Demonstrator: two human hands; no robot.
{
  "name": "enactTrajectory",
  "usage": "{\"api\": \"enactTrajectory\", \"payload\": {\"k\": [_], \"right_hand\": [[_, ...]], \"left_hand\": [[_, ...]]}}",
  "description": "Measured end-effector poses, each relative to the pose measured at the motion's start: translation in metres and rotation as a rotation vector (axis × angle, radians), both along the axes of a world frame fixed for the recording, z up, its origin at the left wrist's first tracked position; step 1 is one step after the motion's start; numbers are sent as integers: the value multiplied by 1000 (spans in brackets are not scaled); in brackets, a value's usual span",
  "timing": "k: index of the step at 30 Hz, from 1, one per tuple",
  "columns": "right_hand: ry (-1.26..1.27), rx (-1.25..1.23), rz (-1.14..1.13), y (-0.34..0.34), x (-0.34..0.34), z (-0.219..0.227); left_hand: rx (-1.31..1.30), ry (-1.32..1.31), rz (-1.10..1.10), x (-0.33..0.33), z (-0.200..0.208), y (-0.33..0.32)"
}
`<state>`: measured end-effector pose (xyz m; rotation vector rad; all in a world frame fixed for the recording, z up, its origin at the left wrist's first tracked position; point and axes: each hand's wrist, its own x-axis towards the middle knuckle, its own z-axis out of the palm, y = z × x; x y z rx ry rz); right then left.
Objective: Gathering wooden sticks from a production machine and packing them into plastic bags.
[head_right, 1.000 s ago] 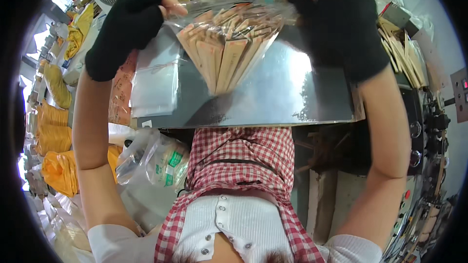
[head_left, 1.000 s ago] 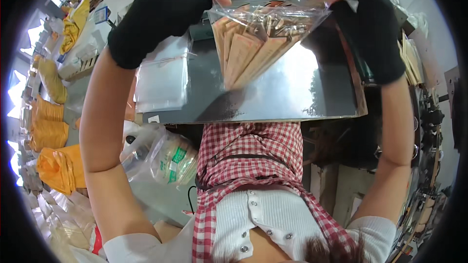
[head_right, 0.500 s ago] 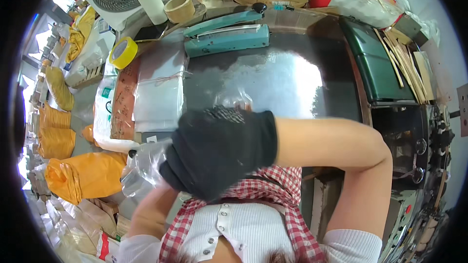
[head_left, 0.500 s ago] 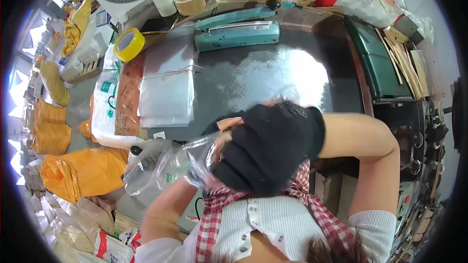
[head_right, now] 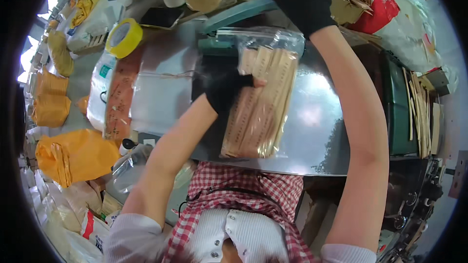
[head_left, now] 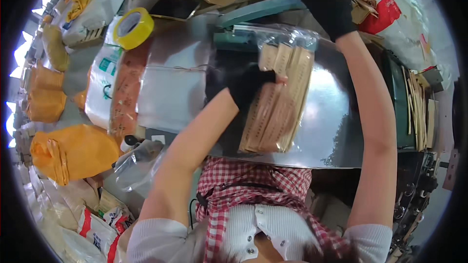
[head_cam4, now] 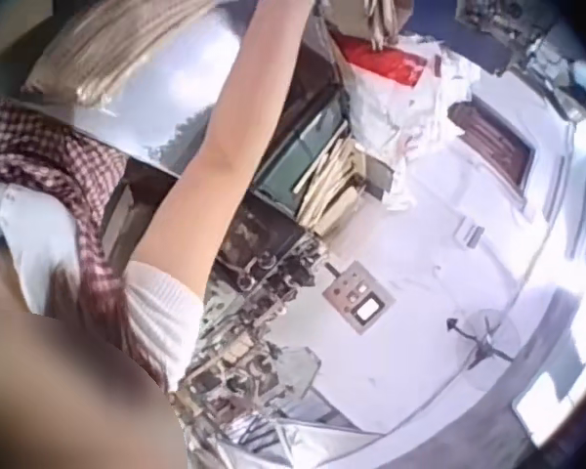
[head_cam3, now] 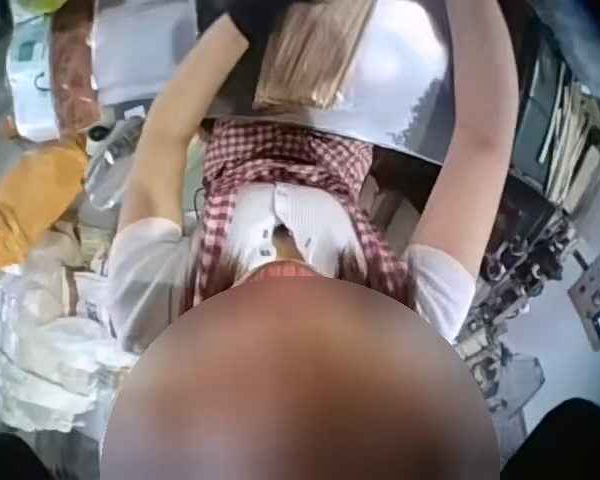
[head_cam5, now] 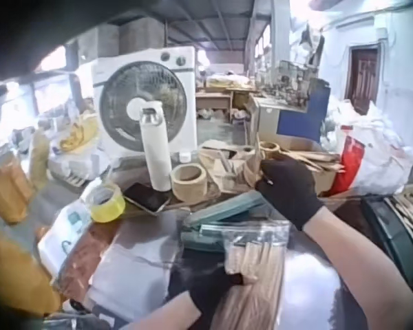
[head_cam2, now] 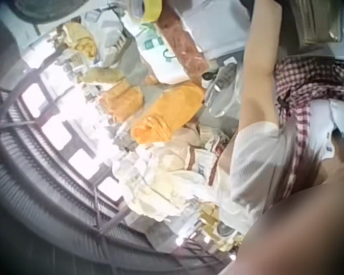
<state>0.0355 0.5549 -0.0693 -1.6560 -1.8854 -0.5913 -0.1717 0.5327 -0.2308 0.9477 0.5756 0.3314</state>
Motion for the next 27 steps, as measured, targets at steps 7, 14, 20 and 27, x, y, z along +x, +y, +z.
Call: {"api": "enactTrajectory", "payload": {"k": [7, 14, 20, 27], "right_hand": [[167, -114, -115, -29, 67, -125], [305, 358, -38, -19, 51, -207], [246, 476, -24, -20, 47, -205], [419, 224, -46, -49, 32, -187]], "left_hand": [[-166, -227, -7, 21, -15, 30], [-333, -251, 281, -25, -36, 7], [280, 296, 574, -85, -58, -67], [514, 310, 599, -88, -58, -81]]}}
